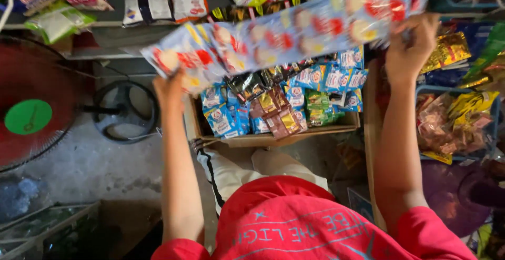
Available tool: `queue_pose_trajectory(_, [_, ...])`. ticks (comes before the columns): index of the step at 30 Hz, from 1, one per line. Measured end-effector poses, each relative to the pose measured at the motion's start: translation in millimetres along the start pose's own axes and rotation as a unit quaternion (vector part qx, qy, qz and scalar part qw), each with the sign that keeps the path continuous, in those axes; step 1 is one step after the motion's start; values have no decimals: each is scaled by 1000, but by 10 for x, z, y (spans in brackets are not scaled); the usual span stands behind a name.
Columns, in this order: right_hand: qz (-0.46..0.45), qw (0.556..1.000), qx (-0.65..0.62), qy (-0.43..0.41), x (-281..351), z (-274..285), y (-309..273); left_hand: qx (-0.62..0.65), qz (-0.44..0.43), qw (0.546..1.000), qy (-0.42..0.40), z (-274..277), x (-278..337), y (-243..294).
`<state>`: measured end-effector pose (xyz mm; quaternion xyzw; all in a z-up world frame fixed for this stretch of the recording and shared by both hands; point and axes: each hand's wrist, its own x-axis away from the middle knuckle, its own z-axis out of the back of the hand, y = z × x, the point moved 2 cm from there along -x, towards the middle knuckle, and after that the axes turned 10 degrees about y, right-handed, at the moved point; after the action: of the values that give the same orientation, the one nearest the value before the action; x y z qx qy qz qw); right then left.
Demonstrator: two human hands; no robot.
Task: Organizing and stocking various drink and snack packets on retail shelves.
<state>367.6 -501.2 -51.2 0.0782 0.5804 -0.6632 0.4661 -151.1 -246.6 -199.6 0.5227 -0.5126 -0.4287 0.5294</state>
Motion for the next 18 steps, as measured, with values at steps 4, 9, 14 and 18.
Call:
queue_pose_trajectory(4, [152, 982, 88, 74, -189, 2, -202, -20, -84, 996, 35, -73, -30, 489])
queue_pose_trajectory(9, [122, 987, 105, -27, -240, -215, -269, -22, -133, 991, 17, -564, 0, 854])
queue_pose_trajectory(14, [-24, 952, -11, -306, -165, -930, -1159, -241, -195, 946, -98, -1387, 476, 949])
queue_pose_trajectory(18, [51, 915, 143, -374, 366, -1629, -539, -507, -113, 823, -230, -1825, 979, 658])
